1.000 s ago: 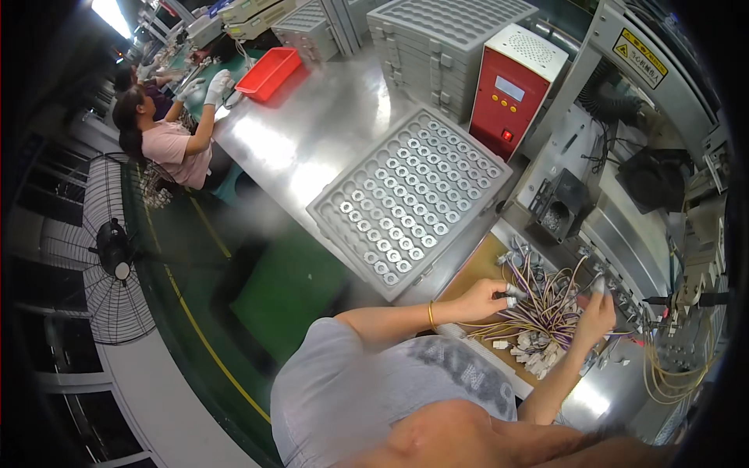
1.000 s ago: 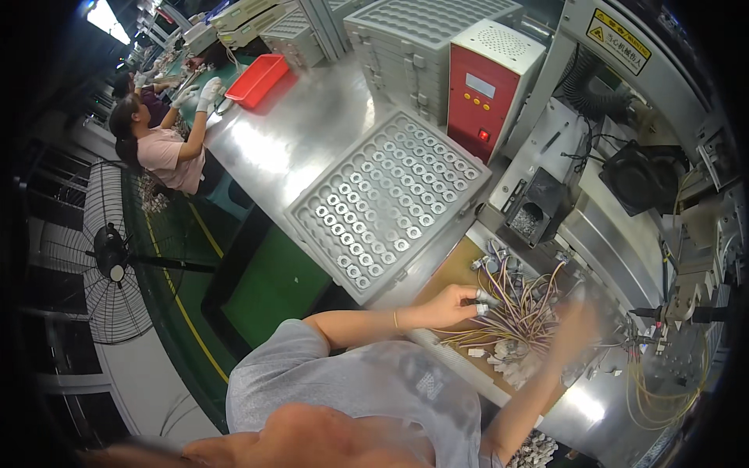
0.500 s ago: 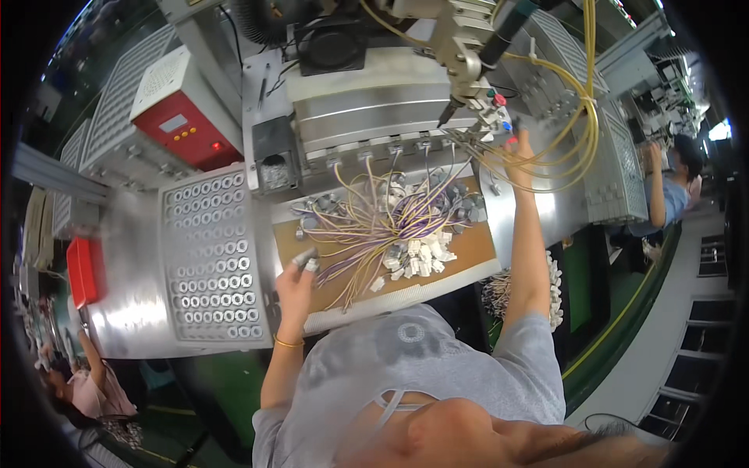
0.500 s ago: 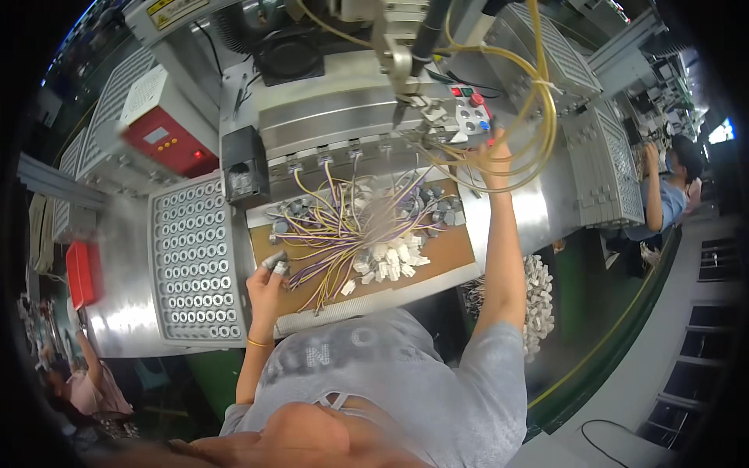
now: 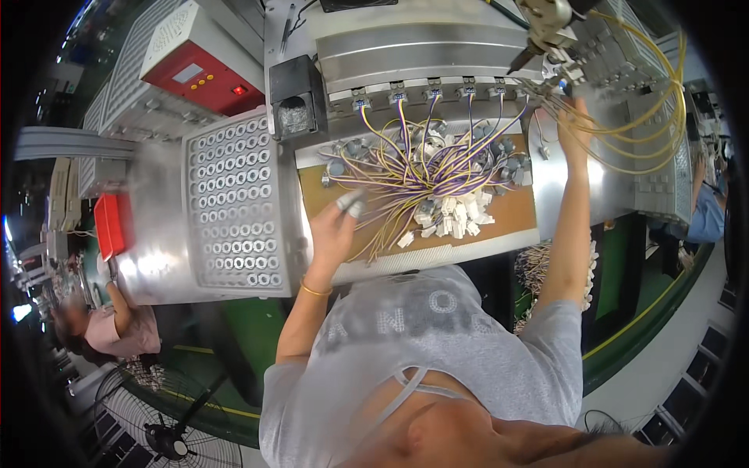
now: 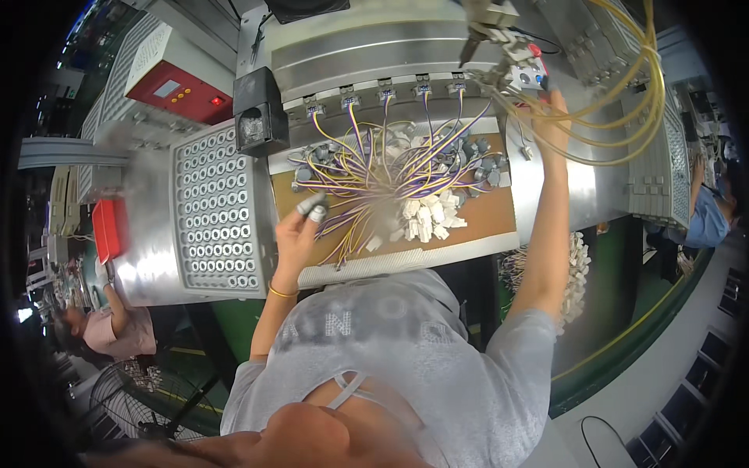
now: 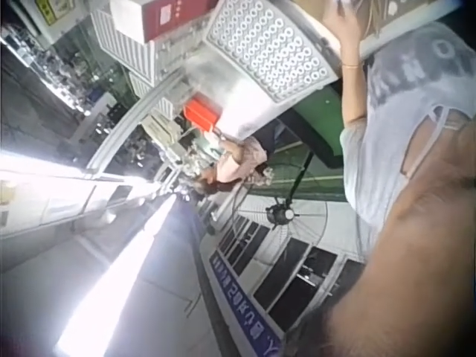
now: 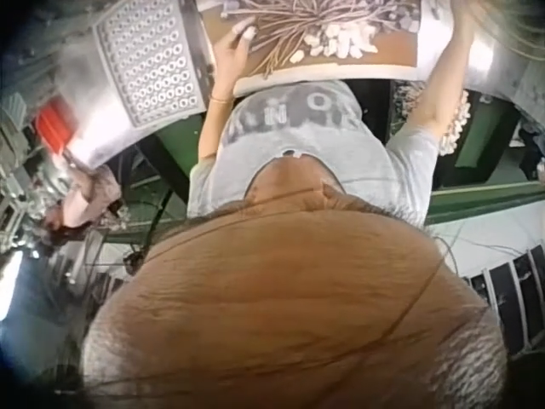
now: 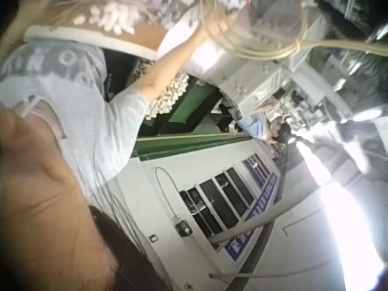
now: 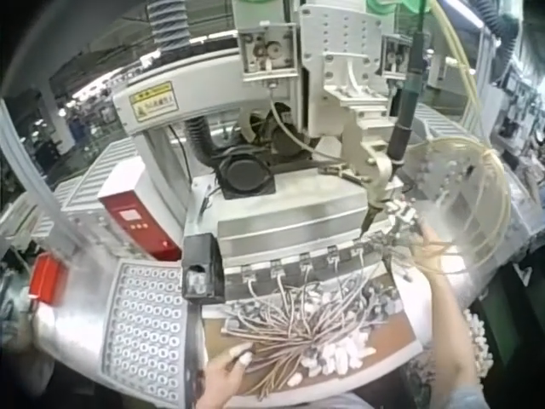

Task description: The person assembles wire harnesses by taking metal components and fitting them onto the wire connectors by hand.

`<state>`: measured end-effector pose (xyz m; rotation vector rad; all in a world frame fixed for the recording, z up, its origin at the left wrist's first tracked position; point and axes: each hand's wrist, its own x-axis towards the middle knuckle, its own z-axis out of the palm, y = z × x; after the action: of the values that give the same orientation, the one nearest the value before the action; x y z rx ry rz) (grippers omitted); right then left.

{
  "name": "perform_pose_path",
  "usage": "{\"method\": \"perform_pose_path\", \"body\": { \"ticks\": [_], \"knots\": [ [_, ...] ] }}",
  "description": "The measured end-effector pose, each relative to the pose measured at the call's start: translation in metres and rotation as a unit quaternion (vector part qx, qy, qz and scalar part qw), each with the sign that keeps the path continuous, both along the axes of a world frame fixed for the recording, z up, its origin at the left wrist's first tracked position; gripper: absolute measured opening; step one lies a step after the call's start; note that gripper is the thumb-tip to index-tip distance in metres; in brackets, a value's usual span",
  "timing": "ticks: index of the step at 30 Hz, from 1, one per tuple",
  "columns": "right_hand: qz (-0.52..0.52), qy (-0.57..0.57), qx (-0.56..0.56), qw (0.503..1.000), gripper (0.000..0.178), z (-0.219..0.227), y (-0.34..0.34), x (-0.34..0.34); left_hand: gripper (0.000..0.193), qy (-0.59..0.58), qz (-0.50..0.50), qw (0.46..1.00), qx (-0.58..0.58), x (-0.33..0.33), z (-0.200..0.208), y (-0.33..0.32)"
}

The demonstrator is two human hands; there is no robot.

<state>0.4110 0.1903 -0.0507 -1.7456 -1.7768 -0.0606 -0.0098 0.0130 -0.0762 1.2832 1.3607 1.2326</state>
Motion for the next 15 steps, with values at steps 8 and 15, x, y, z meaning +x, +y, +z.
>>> {"method": "perform_pose_path", "body": {
  "ticks": [8, 15],
  "knots": [
    [0.140, 0.316, 0.059, 0.937, 0.027, 0.039, -0.132, -0.144, 0.020, 0.392, -0.104, 0.894, 0.189, 0.038, 0.012, 0.012],
    [0.402, 0.175, -0.063, 0.897, 0.029, 0.042, -0.133, -0.227, 0.023, 0.250, -0.115, 0.961, 0.039, 0.009, 0.050, 0.012]
  ]
}}
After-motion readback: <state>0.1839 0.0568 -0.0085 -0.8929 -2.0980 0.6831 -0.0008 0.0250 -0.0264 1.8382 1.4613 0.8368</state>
